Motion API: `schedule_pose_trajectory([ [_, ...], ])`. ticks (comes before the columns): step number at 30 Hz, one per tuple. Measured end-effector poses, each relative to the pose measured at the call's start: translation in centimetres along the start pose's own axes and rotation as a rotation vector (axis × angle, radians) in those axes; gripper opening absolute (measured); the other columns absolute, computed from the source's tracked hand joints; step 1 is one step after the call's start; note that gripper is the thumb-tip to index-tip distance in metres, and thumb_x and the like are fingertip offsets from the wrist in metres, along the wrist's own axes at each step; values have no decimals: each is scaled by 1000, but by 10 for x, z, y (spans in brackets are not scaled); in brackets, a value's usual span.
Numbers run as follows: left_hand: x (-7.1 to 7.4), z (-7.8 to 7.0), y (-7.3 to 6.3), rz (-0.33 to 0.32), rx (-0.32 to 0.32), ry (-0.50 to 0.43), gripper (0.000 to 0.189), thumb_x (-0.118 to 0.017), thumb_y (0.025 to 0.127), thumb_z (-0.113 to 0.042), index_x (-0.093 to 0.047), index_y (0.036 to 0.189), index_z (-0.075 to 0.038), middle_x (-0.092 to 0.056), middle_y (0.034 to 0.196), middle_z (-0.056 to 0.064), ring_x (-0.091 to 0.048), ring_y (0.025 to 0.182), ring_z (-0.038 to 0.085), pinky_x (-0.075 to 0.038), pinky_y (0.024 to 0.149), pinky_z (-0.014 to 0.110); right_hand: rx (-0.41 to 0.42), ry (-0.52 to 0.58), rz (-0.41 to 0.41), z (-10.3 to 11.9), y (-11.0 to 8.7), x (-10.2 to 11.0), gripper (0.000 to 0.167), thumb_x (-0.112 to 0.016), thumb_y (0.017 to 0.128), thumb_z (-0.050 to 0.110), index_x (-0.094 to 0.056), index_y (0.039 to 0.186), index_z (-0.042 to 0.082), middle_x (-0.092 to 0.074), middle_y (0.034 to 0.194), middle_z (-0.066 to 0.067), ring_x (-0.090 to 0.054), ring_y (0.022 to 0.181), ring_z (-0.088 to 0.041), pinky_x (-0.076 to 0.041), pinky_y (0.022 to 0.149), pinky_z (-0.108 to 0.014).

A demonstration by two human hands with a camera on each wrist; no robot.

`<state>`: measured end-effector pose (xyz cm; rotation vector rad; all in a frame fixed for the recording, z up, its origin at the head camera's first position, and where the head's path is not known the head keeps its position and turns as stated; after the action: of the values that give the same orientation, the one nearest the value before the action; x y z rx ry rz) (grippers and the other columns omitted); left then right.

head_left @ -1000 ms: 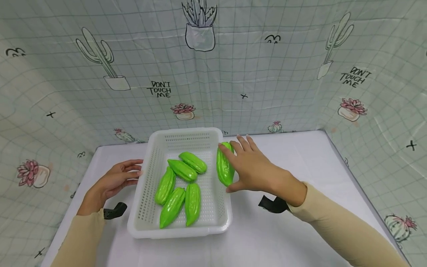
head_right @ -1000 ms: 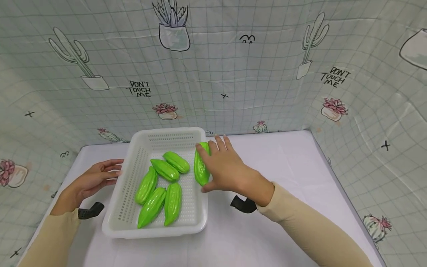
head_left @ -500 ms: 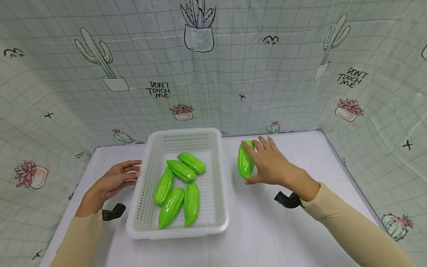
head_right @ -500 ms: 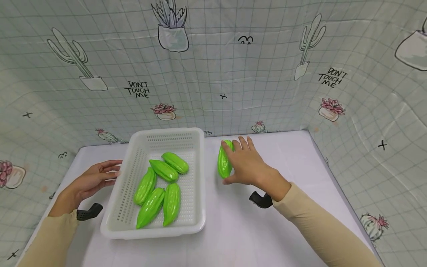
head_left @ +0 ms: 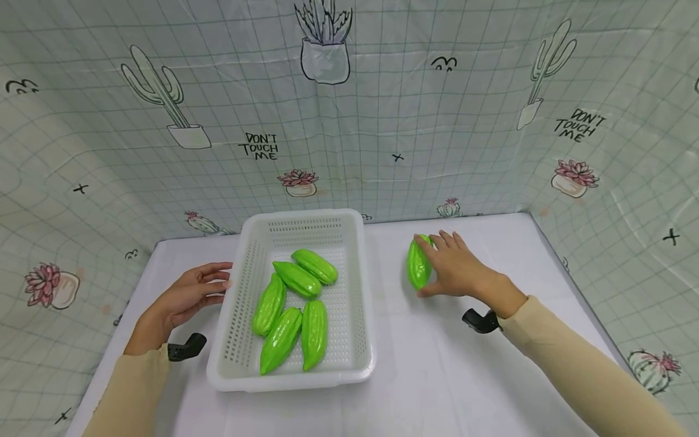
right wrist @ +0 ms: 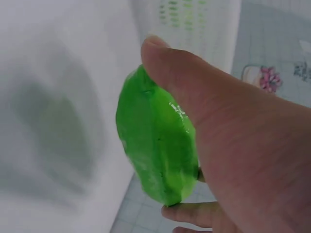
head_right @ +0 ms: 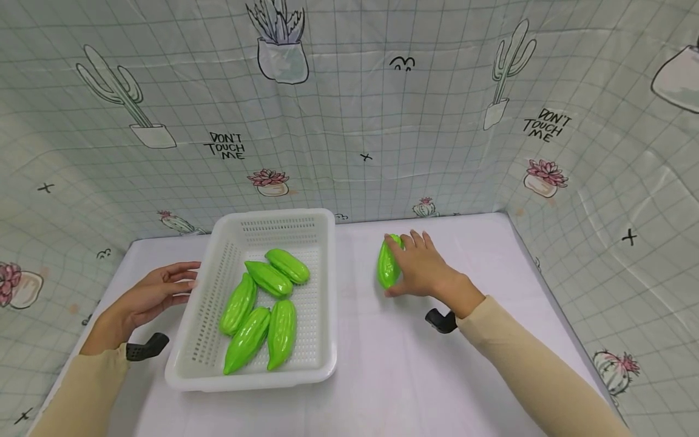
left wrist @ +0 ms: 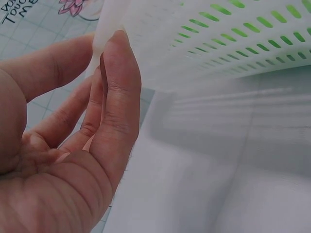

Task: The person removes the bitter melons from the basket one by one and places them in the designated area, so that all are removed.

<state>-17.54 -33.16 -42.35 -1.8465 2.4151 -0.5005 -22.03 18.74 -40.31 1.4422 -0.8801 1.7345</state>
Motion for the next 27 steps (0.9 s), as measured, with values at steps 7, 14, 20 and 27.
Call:
schedule_pose_trajectory([
  [7, 0, 0, 0, -4, 3, -15, 65, -64, 107, -7, -29, 159, 11, -63, 115, -6, -70, 100, 6, -61, 88, 26, -2, 14, 5, -18, 5, -11, 112, -92, 80, 48, -33, 161, -4, -44, 152, -39, -34, 146, -62, -22, 121, -73],
  [14, -1, -1, -1, 0, 2, -13, 66, -63, 107, -7, -27, 159, 12, -62, 116, -5, -69, 100, 6, -60, 88, 25, -5, 26, 33, -29, 8, -19, 112, -91, 81, 47, -32, 161, -4, -43, 153, -39, -34, 146, -62, -25, 120, -73],
  [20, -2, -1, -1, 1, -3, -15, 68, -63, 107, -6, -25, 159, 13, -62, 115, -5, -69, 100, 6, -61, 87, 25, 4, 31, 48, -33, 8, -21, 113, -92, 80, 46, -32, 161, -4, -42, 154, -40, -35, 145, -62, -27, 120, -71],
  [27, -1, 0, -1, 4, -1, -7, 69, -62, 107, -7, -23, 160, 13, -62, 116, -6, -69, 100, 6, -60, 87, 25, 5, 58, 60, -36, 7, -25, 114, -94, 79, 46, -32, 161, -4, -40, 154, -41, -34, 145, -62, -27, 120, -71],
])
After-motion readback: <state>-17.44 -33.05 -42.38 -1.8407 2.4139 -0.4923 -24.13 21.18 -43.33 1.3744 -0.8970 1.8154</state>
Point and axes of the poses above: each hand's wrist, its own y-axis towards the middle knuckle, its own x-axis out of the back of the hand, z = x × y, the point moved 1 cm from there along y, towards the middle knuckle
